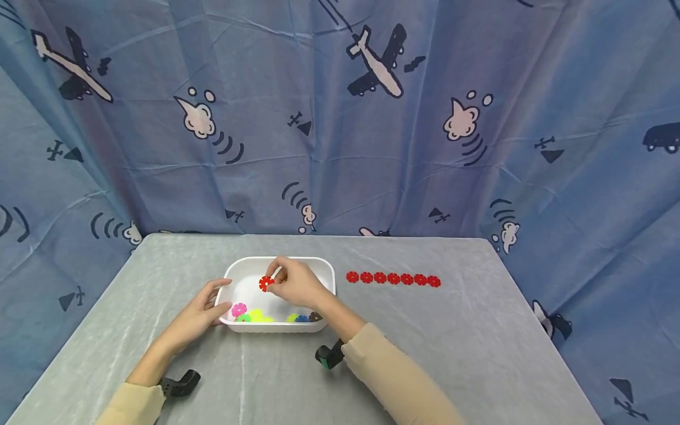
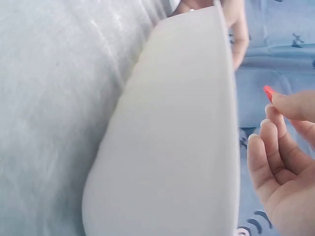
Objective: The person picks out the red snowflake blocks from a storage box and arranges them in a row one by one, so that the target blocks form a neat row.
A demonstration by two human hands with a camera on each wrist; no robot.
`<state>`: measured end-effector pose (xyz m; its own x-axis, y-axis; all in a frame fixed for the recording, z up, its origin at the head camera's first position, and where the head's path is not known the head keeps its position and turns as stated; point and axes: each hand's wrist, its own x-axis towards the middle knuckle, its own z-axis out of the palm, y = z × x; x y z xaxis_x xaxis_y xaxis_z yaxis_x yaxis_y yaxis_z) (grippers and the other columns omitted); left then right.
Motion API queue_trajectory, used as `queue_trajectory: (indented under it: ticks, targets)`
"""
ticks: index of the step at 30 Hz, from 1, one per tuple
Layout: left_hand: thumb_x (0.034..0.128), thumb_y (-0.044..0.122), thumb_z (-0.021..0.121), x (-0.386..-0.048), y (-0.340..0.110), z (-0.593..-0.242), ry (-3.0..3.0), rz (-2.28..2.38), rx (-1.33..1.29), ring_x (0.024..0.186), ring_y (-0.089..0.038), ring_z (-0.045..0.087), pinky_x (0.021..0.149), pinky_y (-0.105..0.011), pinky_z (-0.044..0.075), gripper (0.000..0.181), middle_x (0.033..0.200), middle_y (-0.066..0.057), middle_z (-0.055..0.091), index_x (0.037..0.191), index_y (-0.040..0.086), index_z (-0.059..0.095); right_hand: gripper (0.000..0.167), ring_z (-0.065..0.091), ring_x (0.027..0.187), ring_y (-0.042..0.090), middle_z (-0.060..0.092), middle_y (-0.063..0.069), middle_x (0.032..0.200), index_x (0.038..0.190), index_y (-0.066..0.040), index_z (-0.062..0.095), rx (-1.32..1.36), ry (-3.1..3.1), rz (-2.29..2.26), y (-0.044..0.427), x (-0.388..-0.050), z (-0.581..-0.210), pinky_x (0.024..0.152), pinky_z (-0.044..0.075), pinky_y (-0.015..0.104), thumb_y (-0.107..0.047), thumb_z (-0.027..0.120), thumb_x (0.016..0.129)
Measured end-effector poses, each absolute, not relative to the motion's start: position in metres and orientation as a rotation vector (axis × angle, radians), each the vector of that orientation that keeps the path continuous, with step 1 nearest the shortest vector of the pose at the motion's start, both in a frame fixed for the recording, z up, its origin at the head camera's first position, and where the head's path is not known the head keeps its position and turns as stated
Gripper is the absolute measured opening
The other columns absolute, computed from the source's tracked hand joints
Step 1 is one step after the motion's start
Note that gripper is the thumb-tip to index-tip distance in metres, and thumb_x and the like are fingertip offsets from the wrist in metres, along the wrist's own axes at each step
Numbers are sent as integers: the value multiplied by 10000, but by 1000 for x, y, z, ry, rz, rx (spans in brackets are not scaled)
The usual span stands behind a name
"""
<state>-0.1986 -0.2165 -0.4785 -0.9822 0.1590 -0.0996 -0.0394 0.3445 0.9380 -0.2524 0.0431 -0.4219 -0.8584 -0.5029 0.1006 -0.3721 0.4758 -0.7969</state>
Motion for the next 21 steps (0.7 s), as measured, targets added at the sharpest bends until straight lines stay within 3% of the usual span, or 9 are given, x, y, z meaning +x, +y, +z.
queue_trajectory:
  ticks: [21]
  targets:
    - [1036, 172, 592, -199, -217, -481, 2442, 1668, 111, 1310, -383, 509, 842, -311, 549, 560, 1572, -259, 323, 1535, 120, 343, 186, 571, 796, 217, 643, 60, 860, 1078, -38, 686, -663, 2698, -1639, 149, -243, -410, 726, 501, 264, -45, 747, 902]
